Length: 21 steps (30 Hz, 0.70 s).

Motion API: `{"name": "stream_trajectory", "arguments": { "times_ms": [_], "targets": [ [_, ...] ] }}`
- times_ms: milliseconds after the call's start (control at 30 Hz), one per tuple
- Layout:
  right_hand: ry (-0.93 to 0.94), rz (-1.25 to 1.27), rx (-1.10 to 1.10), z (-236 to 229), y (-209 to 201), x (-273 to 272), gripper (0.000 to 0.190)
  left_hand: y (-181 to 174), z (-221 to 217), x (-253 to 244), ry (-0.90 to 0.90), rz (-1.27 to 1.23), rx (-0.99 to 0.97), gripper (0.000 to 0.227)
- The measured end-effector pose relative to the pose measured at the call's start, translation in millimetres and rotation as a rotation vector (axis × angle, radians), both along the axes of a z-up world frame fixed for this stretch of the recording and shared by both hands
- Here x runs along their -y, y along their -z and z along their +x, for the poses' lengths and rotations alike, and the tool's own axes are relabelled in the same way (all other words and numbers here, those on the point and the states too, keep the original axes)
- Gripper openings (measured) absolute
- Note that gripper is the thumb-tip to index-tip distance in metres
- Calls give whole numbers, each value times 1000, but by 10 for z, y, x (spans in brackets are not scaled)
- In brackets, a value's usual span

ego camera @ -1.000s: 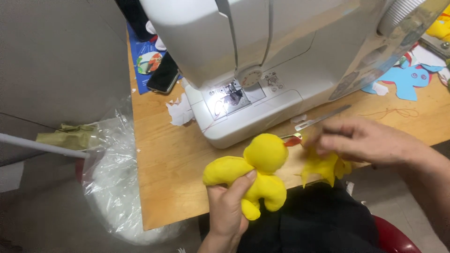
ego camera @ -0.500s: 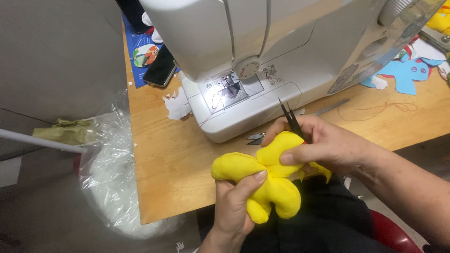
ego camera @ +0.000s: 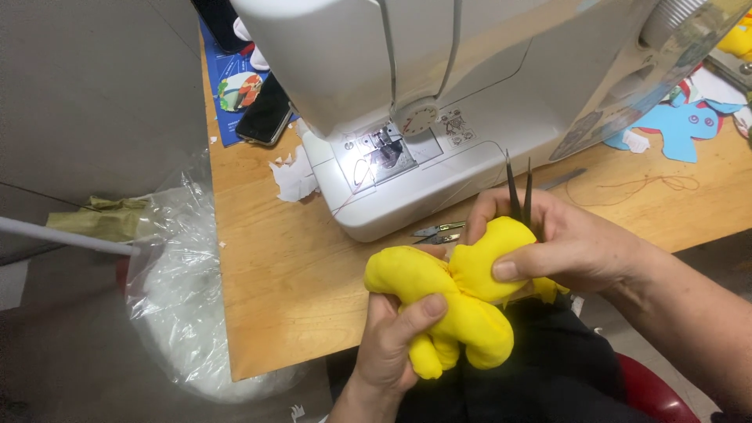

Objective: The person sews together pieces of yellow fabric to form a stuffed toy using a sewing machine and trims excess thread using shears.

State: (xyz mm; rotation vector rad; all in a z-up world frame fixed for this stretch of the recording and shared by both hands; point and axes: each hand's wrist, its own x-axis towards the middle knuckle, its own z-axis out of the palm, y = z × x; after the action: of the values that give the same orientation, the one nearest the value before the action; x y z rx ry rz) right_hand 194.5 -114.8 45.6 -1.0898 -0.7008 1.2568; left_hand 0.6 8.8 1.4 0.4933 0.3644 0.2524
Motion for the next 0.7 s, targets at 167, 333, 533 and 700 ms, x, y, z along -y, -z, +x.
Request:
{"name": "stream_trajectory", "arguments": {
  "times_ms": [167, 333, 533, 700],
  "targets": [
    [23, -47, 89, 33, 3, 24, 38, 74, -12, -98, -32, 31, 10, 47],
    [-35, 7, 303, 41, -73, 9, 34, -5, -10, -168, -76, 102, 32, 57],
    [-130, 59, 723, 29, -269, 14, 32, -40, -33, -243, -83, 226, 2, 76],
    [-197, 37, 597, -8, -242, -23, 31, -6, -37, -325, -59, 319, 27, 90]
  ]
}}
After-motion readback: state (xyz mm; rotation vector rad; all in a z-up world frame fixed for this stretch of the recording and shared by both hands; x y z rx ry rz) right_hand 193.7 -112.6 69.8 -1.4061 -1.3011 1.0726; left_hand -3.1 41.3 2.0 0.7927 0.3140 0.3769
